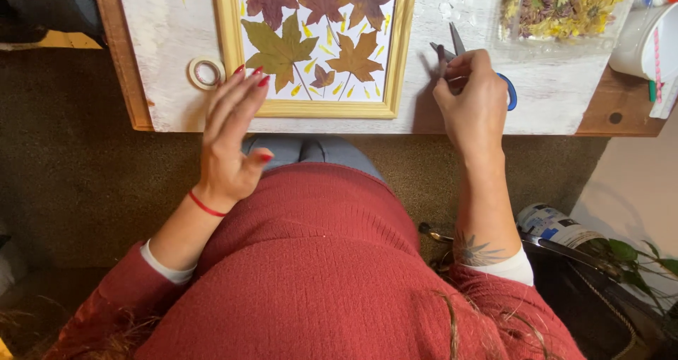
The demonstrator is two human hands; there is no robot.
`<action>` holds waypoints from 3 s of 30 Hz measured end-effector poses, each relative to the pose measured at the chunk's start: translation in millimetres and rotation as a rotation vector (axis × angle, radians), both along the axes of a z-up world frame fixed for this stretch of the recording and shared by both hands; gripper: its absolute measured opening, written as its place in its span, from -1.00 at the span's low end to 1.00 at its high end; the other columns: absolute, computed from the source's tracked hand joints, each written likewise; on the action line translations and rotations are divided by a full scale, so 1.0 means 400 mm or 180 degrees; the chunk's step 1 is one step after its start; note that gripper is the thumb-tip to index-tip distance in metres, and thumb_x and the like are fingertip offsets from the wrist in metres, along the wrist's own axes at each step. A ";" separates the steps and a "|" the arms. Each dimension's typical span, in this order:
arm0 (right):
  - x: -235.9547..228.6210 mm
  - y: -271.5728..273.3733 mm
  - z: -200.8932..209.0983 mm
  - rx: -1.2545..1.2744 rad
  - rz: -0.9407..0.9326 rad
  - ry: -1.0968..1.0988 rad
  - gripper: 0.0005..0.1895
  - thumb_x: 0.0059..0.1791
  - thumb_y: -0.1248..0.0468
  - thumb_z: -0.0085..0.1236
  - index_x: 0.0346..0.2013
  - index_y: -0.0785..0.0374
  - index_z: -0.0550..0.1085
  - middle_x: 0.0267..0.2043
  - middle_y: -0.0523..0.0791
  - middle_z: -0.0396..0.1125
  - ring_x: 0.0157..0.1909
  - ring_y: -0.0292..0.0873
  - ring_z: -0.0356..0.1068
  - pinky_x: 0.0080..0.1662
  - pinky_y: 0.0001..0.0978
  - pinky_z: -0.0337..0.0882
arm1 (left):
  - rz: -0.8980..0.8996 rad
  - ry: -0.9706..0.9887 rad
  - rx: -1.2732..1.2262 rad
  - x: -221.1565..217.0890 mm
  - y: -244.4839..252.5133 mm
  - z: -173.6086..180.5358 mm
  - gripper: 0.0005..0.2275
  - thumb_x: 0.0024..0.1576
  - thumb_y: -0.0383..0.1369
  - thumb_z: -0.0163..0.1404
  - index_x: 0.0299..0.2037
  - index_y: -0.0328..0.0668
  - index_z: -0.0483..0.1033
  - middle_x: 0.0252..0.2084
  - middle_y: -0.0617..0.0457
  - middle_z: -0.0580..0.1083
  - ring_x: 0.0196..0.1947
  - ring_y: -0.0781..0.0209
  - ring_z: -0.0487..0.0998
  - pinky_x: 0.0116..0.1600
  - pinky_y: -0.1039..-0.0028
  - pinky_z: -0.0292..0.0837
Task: Using tweezers, tape, and scissors to arrange and secure dried leaves onto a background within a frame.
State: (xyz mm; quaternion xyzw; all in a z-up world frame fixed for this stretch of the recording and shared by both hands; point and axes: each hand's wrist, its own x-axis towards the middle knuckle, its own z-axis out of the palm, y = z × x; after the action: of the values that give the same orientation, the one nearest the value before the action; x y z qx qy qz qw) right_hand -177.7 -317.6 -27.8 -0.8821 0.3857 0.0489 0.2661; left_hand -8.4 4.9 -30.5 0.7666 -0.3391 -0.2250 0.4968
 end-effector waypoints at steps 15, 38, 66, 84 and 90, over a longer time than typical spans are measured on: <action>-0.098 0.008 -0.147 0.2097 -0.0964 -0.1878 -0.94 0.29 0.37 0.01 -0.04 0.33 0.39 -0.25 -0.09 0.40 -0.35 -0.37 0.26 -0.29 -0.54 0.29 | -0.1494 -0.2172 0.0929 -0.026 0.001 -0.218 -0.23 0.22 0.42 -0.14 0.55 0.29 0.15 0.56 -0.04 0.18 0.56 -0.22 0.00 0.33 -0.56 -0.42; -0.049 0.111 -0.282 0.1902 -0.1394 -0.2961 -0.81 0.29 0.14 -0.16 0.10 0.11 0.13 -0.45 -0.07 0.33 -0.52 -0.28 0.25 -0.42 -0.53 0.19 | -0.0939 -0.3204 0.0525 -0.044 -0.003 -0.294 -0.35 0.24 0.40 -0.15 0.45 0.42 0.19 0.45 0.18 0.36 0.48 -0.02 0.25 0.43 -0.46 -0.44; 0.026 0.234 -0.192 0.1903 -0.0850 -0.3119 -0.69 0.18 0.20 0.25 -0.06 0.31 0.31 -0.27 -0.04 0.38 -0.33 -0.27 0.43 -0.28 -0.52 0.48 | -0.1049 -0.2826 0.0451 -0.045 -0.002 -0.280 -0.38 0.26 0.43 -0.32 0.47 0.58 0.23 0.49 0.20 0.34 0.50 -0.02 0.20 0.36 -0.55 -0.43; 0.148 0.287 -0.180 0.1683 -0.0619 -0.1647 -0.87 0.12 0.50 0.25 -0.14 0.43 0.42 -0.31 -0.11 0.45 -0.33 -0.36 0.45 -0.27 -0.57 0.45 | -0.1119 -0.2899 0.0612 -0.052 -0.008 -0.277 -0.37 0.24 0.45 -0.31 0.44 0.56 0.29 0.37 0.24 0.42 0.45 0.12 0.31 0.38 -0.51 -0.44; 0.158 0.285 -0.179 0.1607 -0.0477 -0.1617 -0.85 0.11 0.48 0.27 -0.17 0.43 0.42 -0.31 -0.11 0.46 -0.33 -0.37 0.45 -0.28 -0.58 0.44 | -0.1108 -0.2861 0.0569 -0.053 -0.007 -0.280 -0.36 0.26 0.47 -0.28 0.45 0.54 0.29 0.37 0.24 0.42 0.44 0.12 0.32 0.38 -0.51 -0.43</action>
State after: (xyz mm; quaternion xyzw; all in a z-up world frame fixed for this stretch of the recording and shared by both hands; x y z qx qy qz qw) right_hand -114.6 -203.4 -99.5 -0.7419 0.3466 -0.0977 0.5656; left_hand -29.5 2.3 -142.7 0.7594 -0.6224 0.0203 0.1885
